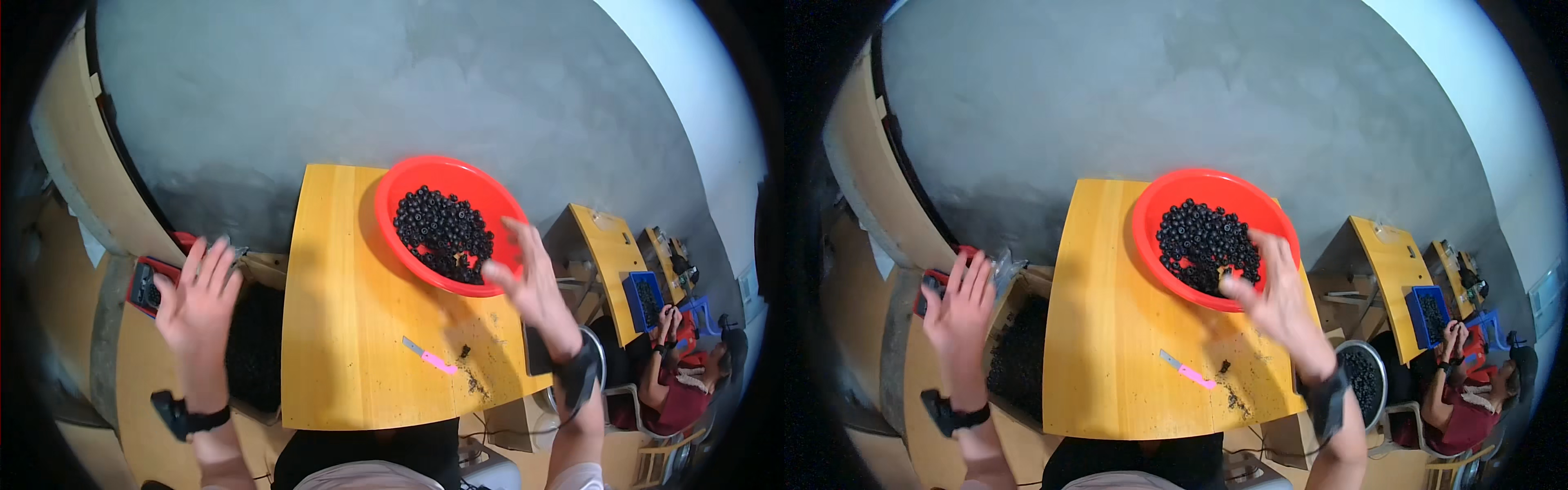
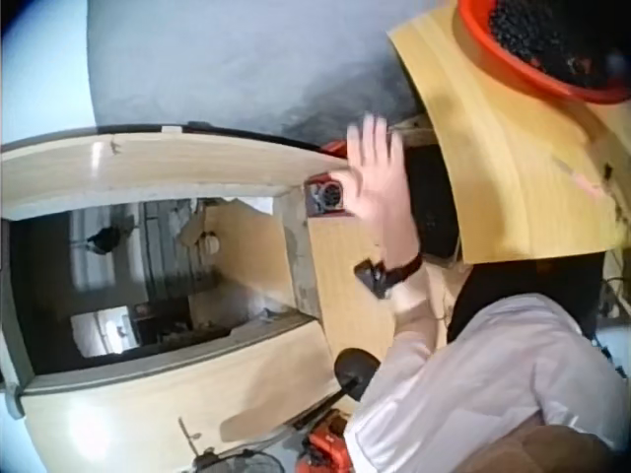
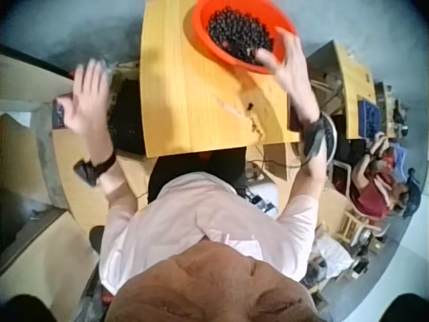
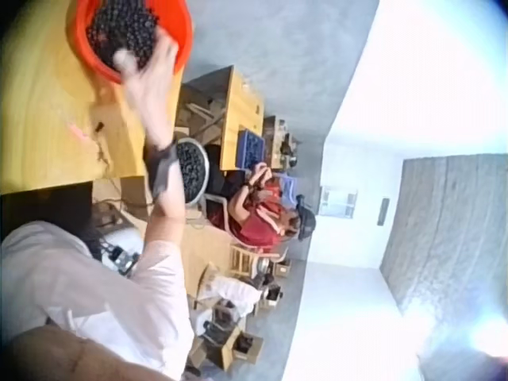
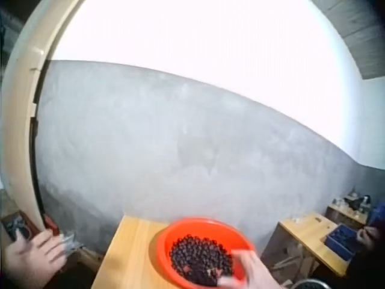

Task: Sorting and processing small black parts on a table using a small hand tool.

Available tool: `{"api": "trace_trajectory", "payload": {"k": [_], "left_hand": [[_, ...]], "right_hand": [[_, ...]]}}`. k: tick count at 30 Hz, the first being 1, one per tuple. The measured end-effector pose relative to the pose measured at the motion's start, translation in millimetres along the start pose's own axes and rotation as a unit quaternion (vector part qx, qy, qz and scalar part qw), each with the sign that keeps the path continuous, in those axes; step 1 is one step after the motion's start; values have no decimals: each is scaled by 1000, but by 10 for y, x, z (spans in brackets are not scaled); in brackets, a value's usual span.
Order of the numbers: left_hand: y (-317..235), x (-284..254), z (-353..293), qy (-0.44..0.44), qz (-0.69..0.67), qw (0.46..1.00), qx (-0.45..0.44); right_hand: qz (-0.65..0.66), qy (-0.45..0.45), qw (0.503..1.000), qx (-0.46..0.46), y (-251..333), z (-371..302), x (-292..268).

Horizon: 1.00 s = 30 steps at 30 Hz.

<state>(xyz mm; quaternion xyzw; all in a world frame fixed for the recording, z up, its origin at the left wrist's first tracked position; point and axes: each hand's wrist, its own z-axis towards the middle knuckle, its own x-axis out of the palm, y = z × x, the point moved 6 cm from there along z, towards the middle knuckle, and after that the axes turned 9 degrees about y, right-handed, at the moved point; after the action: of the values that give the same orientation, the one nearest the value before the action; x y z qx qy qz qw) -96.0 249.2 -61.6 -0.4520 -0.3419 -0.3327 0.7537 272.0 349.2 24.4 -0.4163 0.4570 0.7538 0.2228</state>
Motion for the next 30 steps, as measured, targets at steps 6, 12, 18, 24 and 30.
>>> {"api": "trace_trajectory", "payload": {"k": [6, 12, 18, 24, 30], "left_hand": [[1749, 967, 980, 27, -69, 966, -247], [3095, 311, 1554, 29, 32, 941, -337], [3429, 7, 1458, -83, 498, 739, -445], [3576, 151, 1465, -54, 478, 710, -513], [3857, 401, 1442, 10, 126, 896, -426]], "right_hand": [[277, 109, 924, 239, -885, 895, 358], [113, 145, 966, 180, -1768, 1090, 793], [-170, 204, 928, 263, -2520, 1203, 1582], [-101, 224, 969, 31, -2123, 1277, 1822], [219, 125, 925, 284, -1961, 1136, 1633]]}}
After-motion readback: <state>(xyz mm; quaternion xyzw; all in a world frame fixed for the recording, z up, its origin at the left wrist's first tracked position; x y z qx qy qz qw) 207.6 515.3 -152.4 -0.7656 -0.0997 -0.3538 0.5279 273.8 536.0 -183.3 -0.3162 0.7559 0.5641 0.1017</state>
